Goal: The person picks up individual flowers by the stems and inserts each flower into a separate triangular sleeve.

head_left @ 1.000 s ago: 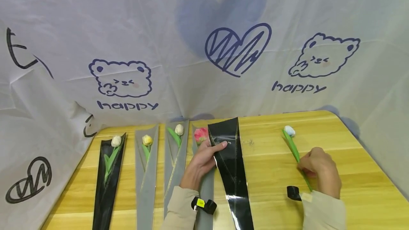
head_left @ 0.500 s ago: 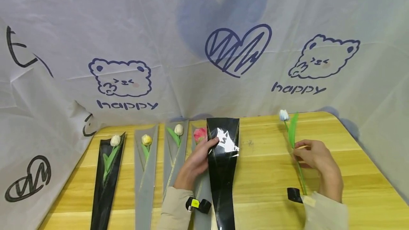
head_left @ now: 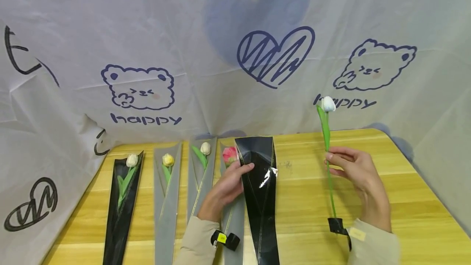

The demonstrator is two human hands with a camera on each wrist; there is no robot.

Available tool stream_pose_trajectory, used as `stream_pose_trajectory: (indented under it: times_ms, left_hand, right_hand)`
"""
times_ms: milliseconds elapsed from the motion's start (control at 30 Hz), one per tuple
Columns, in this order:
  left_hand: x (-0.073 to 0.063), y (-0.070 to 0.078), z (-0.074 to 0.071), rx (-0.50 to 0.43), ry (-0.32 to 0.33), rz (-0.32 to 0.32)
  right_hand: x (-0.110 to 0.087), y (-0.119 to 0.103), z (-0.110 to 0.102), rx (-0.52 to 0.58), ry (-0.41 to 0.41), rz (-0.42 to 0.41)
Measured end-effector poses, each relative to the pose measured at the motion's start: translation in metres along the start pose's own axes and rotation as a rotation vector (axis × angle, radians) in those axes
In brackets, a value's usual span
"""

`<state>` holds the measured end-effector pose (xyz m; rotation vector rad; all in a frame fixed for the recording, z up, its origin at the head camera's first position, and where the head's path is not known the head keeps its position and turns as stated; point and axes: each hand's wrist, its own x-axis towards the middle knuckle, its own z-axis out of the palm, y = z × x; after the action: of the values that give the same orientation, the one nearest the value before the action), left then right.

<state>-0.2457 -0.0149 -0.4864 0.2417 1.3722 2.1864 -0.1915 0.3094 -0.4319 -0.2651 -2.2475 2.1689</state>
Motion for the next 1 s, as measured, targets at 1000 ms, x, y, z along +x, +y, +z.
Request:
stream_pose_trajectory:
  times_ms: [1000]
  left_hand:
    - [0.002,-0.004,-0.004,0.042,-0.001,-0.01]
  right_hand:
    - [0.008,-0.013,0.041,0.272,0.144,-0.099]
